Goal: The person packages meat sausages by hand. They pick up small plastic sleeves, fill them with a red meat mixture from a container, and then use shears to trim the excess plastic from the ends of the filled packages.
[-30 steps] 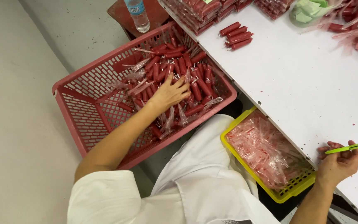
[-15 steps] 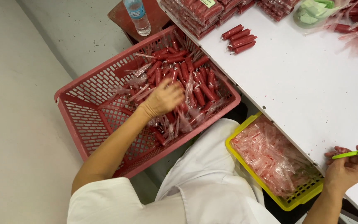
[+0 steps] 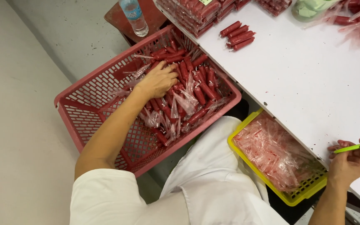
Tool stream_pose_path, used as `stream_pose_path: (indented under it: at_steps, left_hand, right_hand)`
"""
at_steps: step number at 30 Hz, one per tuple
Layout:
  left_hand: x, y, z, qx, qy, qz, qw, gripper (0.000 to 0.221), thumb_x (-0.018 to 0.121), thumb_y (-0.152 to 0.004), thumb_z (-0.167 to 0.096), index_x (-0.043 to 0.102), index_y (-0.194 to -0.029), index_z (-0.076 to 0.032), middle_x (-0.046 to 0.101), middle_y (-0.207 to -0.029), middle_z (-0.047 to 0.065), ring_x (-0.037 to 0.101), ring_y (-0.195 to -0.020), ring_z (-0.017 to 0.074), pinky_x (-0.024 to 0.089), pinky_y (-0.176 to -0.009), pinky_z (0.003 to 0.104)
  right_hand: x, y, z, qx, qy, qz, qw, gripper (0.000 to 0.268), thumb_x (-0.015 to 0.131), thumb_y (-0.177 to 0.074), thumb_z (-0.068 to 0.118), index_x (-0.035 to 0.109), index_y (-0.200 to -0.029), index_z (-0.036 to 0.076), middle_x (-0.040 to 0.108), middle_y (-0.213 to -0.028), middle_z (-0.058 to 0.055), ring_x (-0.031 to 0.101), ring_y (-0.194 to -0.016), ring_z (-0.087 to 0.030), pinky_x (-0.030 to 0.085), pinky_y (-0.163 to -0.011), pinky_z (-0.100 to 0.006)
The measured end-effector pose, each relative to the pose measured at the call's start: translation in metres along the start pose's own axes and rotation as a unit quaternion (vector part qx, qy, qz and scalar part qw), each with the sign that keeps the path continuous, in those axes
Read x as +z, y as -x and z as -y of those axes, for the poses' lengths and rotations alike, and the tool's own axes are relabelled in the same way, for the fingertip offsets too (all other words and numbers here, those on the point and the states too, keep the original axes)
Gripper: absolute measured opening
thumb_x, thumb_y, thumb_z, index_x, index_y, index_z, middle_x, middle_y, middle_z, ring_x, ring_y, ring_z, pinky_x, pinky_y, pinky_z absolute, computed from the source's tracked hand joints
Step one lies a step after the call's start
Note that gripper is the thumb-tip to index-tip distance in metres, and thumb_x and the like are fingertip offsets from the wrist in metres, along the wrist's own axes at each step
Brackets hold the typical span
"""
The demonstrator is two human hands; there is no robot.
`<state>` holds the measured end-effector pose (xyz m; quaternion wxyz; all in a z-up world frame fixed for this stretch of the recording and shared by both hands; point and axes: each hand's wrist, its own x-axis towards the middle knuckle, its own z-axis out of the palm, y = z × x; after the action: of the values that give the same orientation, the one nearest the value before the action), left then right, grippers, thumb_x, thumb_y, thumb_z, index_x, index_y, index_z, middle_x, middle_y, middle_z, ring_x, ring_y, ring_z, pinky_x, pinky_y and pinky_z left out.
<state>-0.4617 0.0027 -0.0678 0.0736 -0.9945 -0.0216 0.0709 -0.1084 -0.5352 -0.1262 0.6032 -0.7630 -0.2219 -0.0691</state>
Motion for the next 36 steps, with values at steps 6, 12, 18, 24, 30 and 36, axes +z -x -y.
stream_pose_path:
  at_steps: [6, 12, 18, 24, 30, 36]
  left_hand:
    - [-0.021, 0.022, -0.046, -0.205, 0.231, -0.110, 0.945, 0.019, 0.069, -0.083, -0.007, 0.064, -0.101, -0.005, 0.068, -0.096, 0.009, 0.069, -0.089, 0.0239, 0.048, -0.104, 0.048]
    - [-0.047, -0.028, -0.173, -0.309, 0.786, -0.109, 0.524, 0.046, 0.083, -0.074, -0.001, 0.066, -0.115, -0.011, 0.075, -0.101, 0.003, 0.070, -0.088, 0.0111, 0.057, -0.079, 0.023]
    - [0.031, -0.146, -0.289, -0.191, 0.738, -0.001, 0.647, 0.066, 0.096, -0.057, -0.027, 0.070, -0.117, -0.019, 0.074, -0.100, 0.007, 0.071, -0.096, 0.0234, 0.059, -0.081, 0.037]
    - [-0.028, -0.162, -0.333, -0.094, 0.582, 0.095, 0.803, 0.067, 0.088, -0.062, -0.041, 0.067, -0.122, -0.020, 0.072, -0.115, 0.013, 0.067, -0.114, 0.0391, 0.055, -0.095, 0.049]
    - [-0.038, -0.166, -0.340, -0.044, 0.523, 0.151, 0.838, 0.061, 0.085, -0.063, -0.044, 0.067, -0.116, -0.021, 0.074, -0.100, 0.016, 0.070, -0.107, 0.0426, 0.055, -0.087, 0.048]
    - [-0.025, -0.174, -0.327, -0.057, 0.525, 0.188, 0.828, 0.063, 0.080, -0.067, -0.042, 0.064, -0.123, -0.019, 0.073, -0.109, 0.021, 0.066, -0.115, 0.0452, 0.053, -0.095, 0.051]
  right_hand:
    - [-0.006, 0.029, 0.054, -0.014, 0.020, 0.054, 0.998, 0.030, 0.055, -0.123, -0.010, 0.043, -0.150, -0.006, 0.061, -0.128, -0.026, 0.064, -0.103, -0.033, 0.056, -0.099, -0.043]
    - [-0.016, 0.128, -0.007, 0.107, 0.001, 0.165, 0.981, 0.054, 0.057, -0.096, -0.007, 0.053, -0.150, -0.003, 0.065, -0.123, -0.014, 0.062, -0.109, -0.019, 0.051, -0.102, -0.032]
    - [0.017, 0.162, 0.091, 0.120, 0.117, 0.218, 0.962, 0.055, 0.088, -0.070, 0.018, 0.071, -0.122, 0.007, 0.069, -0.077, -0.019, 0.070, -0.073, -0.037, 0.056, -0.067, -0.048]
    - [-0.008, 0.179, 0.085, 0.199, 0.120, 0.161, 0.959, 0.041, 0.087, -0.074, 0.018, 0.074, -0.111, 0.010, 0.072, -0.080, -0.020, 0.070, -0.072, -0.035, 0.054, -0.068, -0.044]
    - [-0.022, 0.199, 0.030, 0.362, -0.096, 0.155, 0.914, 0.058, 0.084, -0.080, 0.002, 0.066, -0.135, 0.007, 0.077, -0.093, -0.011, 0.071, -0.081, -0.017, 0.062, -0.071, -0.035]
    - [-0.023, 0.198, 0.030, 0.384, -0.135, 0.187, 0.894, 0.056, 0.078, -0.083, -0.004, 0.062, -0.137, 0.002, 0.072, -0.080, -0.010, 0.071, -0.068, -0.016, 0.059, -0.051, -0.026]
